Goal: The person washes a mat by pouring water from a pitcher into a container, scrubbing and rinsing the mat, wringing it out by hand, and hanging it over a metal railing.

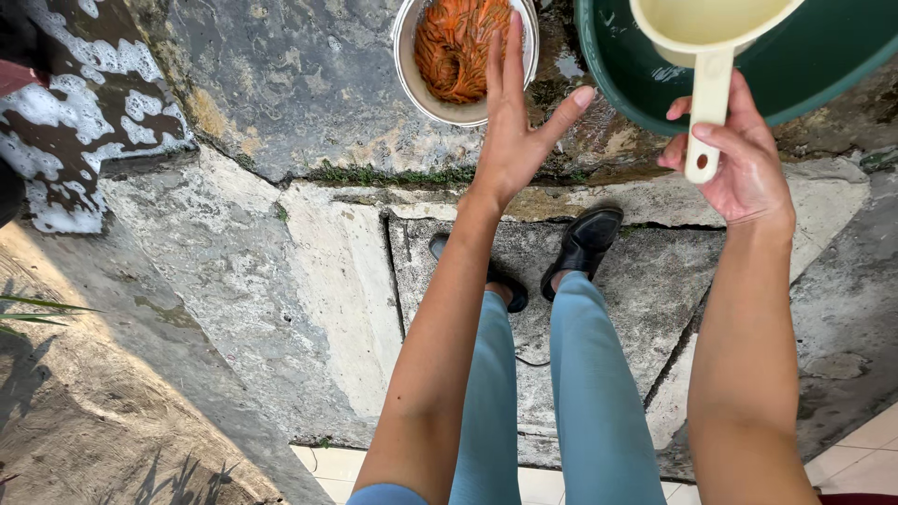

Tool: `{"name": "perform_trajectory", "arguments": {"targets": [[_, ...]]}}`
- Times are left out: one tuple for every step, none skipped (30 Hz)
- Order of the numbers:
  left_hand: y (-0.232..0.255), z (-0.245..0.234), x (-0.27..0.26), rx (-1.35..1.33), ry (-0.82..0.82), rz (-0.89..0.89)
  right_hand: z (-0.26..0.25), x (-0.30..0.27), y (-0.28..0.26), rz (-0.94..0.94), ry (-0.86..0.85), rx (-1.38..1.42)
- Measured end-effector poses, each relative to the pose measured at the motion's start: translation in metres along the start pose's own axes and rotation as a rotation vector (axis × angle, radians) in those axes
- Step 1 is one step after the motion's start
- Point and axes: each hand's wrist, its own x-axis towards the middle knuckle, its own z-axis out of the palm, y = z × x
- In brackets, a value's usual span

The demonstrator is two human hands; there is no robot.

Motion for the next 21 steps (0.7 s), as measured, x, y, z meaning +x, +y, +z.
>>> {"name": "perform_trajectory", "arguments": {"targets": [[-0.001, 0.002, 0.001, 0.003, -0.002, -0.006, -0.018, 0.008, 0.003, 0.005, 0.001, 0.004], [-0.003, 0.003, 0.003, 0.205, 0.042, 0.06, -0.039, 0.023, 0.009, 0.035, 0.067, -0.056], [-0.006, 0.004, 0.004, 0.407, 0.085, 0.125, -0.063, 0.04, 0.017, 0.066, 0.131, -0.118], [-0.009, 0.005, 0.006, 0.41, 0.083, 0.119, -0.088, 0.056, 0.028, 0.073, 0.131, -0.115], [-0.012, 0.006, 0.008, 0.489, 0.088, 0.119, -0.111, 0.072, 0.042, 0.061, 0.288, -0.364], [-0.015, 0.006, 0.01, 0.569, 0.092, 0.119, -0.134, 0.086, 0.054, 0.051, 0.444, -0.612], [-0.018, 0.007, 0.01, 0.573, 0.09, 0.113, -0.153, 0.097, 0.065, 0.057, 0.441, -0.609], [-0.022, 0.008, 0.009, 0.592, 0.103, 0.122, -0.168, 0.107, 0.074, 0.042, 0.519, -0.72], [-0.026, 0.009, 0.009, 0.61, 0.115, 0.13, -0.177, 0.113, 0.081, 0.027, 0.595, -0.832], [-0.03, 0.01, 0.008, 0.615, 0.114, 0.125, -0.181, 0.118, 0.086, 0.032, 0.592, -0.829], [-0.034, 0.011, 0.008, 0.649, 0.119, 0.129, -0.179, 0.123, 0.089, 0.051, 0.536, -0.761], [-0.038, 0.011, 0.008, 0.684, 0.123, 0.134, -0.172, 0.127, 0.093, 0.07, 0.482, -0.692], [-0.043, 0.011, 0.007, 0.685, 0.119, 0.128, -0.162, 0.129, 0.098, 0.076, 0.482, -0.691], [-0.046, 0.009, 0.005, 0.701, 0.126, 0.121, -0.148, 0.131, 0.102, 0.096, 0.38, -0.637], [-0.048, 0.008, 0.006, 0.716, 0.139, 0.122, -0.135, 0.134, 0.101, 0.104, 0.279, -0.582], [-0.049, 0.007, 0.005, 0.716, 0.142, 0.126, -0.121, 0.134, 0.098, 0.099, 0.278, -0.582], [-0.049, 0.006, 0.003, 0.739, 0.14, 0.106, -0.107, 0.131, 0.094, 0.141, 0.212, -0.531], [-0.049, 0.004, 0.002, 0.761, 0.138, 0.086, -0.093, 0.127, 0.089, 0.182, 0.145, -0.48], [-0.05, 0.003, 0.0, 0.759, 0.139, 0.087, -0.084, 0.119, 0.079, 0.182, 0.146, -0.482], [-0.052, 0.0, -0.001, 0.768, 0.132, 0.07, -0.077, 0.11, 0.067, 0.17, 0.122, -0.29], [-0.053, -0.003, -0.002, 0.775, 0.128, 0.056, -0.069, 0.1, 0.055, 0.156, 0.097, -0.099]]}}
